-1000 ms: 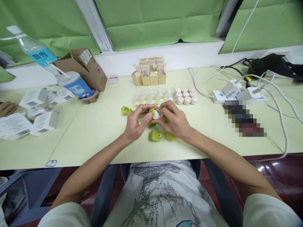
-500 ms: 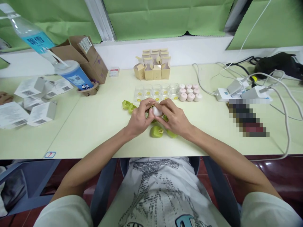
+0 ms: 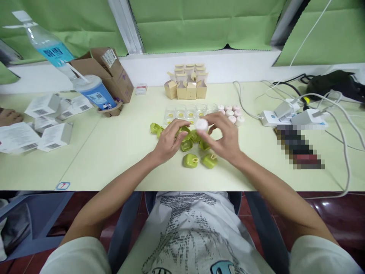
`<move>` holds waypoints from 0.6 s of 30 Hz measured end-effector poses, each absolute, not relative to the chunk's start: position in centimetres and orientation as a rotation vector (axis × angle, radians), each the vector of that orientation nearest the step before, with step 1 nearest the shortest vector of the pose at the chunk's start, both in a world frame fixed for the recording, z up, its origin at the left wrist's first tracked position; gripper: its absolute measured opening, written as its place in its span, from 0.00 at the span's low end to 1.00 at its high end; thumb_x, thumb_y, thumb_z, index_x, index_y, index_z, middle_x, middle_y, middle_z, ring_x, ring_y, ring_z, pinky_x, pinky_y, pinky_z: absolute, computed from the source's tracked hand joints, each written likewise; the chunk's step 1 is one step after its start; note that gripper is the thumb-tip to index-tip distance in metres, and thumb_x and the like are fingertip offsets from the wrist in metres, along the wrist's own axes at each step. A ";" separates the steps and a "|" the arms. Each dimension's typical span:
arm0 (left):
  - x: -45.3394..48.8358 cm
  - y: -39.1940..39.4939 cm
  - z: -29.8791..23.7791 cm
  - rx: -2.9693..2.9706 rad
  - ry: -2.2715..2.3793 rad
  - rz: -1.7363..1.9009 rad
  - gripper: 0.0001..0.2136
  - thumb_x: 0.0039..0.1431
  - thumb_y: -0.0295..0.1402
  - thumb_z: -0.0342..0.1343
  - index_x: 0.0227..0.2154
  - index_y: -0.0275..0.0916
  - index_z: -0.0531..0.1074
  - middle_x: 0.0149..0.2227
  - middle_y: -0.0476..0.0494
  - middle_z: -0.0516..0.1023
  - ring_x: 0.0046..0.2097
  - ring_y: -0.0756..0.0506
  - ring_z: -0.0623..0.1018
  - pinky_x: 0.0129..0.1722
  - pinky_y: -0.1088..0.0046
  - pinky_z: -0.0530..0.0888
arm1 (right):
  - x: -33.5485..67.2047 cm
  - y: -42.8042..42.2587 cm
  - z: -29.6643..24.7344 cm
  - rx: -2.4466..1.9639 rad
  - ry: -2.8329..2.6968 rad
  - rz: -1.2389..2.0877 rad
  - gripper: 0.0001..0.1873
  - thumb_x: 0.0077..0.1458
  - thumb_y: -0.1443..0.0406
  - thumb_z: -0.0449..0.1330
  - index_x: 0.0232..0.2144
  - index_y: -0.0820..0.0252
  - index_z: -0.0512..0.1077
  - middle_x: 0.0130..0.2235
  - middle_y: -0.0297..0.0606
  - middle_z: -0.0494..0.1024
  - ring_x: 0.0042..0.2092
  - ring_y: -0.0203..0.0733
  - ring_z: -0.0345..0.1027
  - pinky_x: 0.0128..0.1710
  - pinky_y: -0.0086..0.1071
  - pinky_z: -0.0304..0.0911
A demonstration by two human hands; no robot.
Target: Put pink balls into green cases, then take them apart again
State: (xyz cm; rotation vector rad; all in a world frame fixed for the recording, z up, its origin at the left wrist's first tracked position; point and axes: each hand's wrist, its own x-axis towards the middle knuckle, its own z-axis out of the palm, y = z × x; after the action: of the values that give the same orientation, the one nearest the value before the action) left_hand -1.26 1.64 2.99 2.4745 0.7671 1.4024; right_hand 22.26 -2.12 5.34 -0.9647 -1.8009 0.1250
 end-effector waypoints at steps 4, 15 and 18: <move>-1.5 2.0 2.7 2.443 0.858 1.464 0.14 0.82 0.44 0.49 0.49 0.43 0.76 0.44 0.42 0.84 0.47 0.43 0.83 0.48 0.62 0.80 | 27.8 -0.2 8.3 -1.213 -1.575 0.277 0.24 0.71 0.46 0.64 0.61 0.48 0.78 0.53 0.44 0.84 0.42 0.47 0.82 0.43 0.45 0.84; -1.6 1.7 2.5 2.484 0.780 1.477 0.07 0.79 0.36 0.54 0.48 0.42 0.75 0.44 0.43 0.82 0.47 0.45 0.82 0.47 0.64 0.79 | 35.7 0.9 9.2 -1.729 -2.051 0.311 0.15 0.55 0.58 0.73 0.45 0.53 0.83 0.42 0.42 0.87 0.41 0.53 0.83 0.47 0.46 0.78; -1.6 1.7 2.4 2.479 0.814 1.451 0.08 0.79 0.38 0.53 0.48 0.42 0.74 0.45 0.42 0.82 0.48 0.43 0.82 0.48 0.63 0.80 | 35.1 1.1 8.6 -1.758 -2.246 0.278 0.13 0.55 0.61 0.69 0.44 0.54 0.84 0.46 0.43 0.85 0.42 0.52 0.83 0.48 0.44 0.76</move>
State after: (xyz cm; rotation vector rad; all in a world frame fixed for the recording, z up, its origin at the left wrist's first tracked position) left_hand -1.58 1.73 2.42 2.4791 0.8139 1.4512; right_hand 35.07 1.07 8.63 -1.7583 -2.2455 0.2779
